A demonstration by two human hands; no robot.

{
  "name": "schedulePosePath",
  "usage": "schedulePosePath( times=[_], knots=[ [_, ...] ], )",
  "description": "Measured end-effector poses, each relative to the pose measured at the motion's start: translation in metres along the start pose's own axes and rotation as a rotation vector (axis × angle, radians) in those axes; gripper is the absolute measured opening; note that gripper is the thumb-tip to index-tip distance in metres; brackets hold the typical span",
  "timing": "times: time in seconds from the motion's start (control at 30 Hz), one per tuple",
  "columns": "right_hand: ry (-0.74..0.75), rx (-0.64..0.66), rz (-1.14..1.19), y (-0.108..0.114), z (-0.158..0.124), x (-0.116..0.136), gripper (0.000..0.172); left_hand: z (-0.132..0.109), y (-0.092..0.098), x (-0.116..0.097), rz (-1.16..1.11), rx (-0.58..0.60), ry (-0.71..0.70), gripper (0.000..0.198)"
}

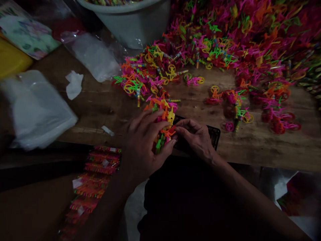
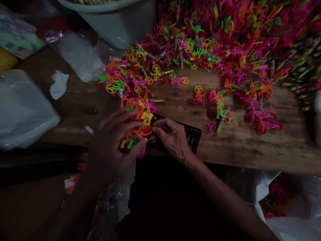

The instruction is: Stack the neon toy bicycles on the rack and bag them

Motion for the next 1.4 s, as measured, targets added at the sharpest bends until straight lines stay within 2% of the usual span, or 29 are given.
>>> schedulePosePath(
  times=[0.33,0.43,0.5,0.57,0.63,0.7,0.8,0.87,0.97,1.1,1.27,1.4],
  knots=[
    [-0.160,0.124,-0.006,-0.003,0.016,-0.005,0.048,0.000,-0.010,-0.002,0.128,0.115,-0.052,0.032],
    [-0.144,0.143,-0.077,-0.007,0.017,-0.005,0.040,0.003,-0.011,0.004,0.144,0.135,-0.042,0.034],
    [0.032,0.095,-0.270,-0.004,0.014,0.008,0.023,0.006,-0.012,0.007,0.143,0.148,-0.054,0.038],
    [0.337,-0.010,-0.535,0.007,0.005,0.033,0.010,0.009,-0.012,0.009,0.139,0.158,-0.083,0.041],
    [0.616,-0.144,-0.751,0.026,-0.010,0.063,0.013,0.012,-0.010,0.010,0.121,0.156,-0.134,0.040],
    [0.736,-0.318,-0.908,0.055,-0.023,0.088,0.018,0.015,-0.008,0.011,0.097,0.136,-0.199,0.036],
    [0.697,-0.595,-1.216,0.102,-0.029,0.107,0.019,0.022,-0.008,0.020,0.038,0.108,-0.256,0.028],
    [0.635,-0.670,-1.399,0.121,-0.025,0.108,0.022,0.027,-0.011,0.027,-0.054,0.086,-0.280,0.024],
    [0.545,-0.664,-1.565,0.130,-0.010,0.098,0.024,0.034,-0.016,0.031,-0.174,0.033,-0.307,0.031],
    [0.508,-0.671,-1.639,0.134,0.009,0.093,0.022,0.039,-0.023,0.028,-0.122,0.036,-0.276,0.028],
    [0.528,-0.697,-1.552,0.153,0.017,0.105,0.018,0.043,-0.026,0.020,-0.081,0.028,-0.261,0.020],
    [0.525,-0.628,-1.421,0.160,0.012,0.106,0.019,0.046,-0.026,0.018,-0.092,0.043,-0.239,0.021]
  ],
)
Point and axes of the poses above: each hand's wrist, its own z-axis towards the middle knuckle, its own y-axis out of the back of the hand, x = y × z, the point moved 4 cm from there along z, towards the middle knuckle, and after that the axes turned 12 degrees about -x, right-handed, at the moved point
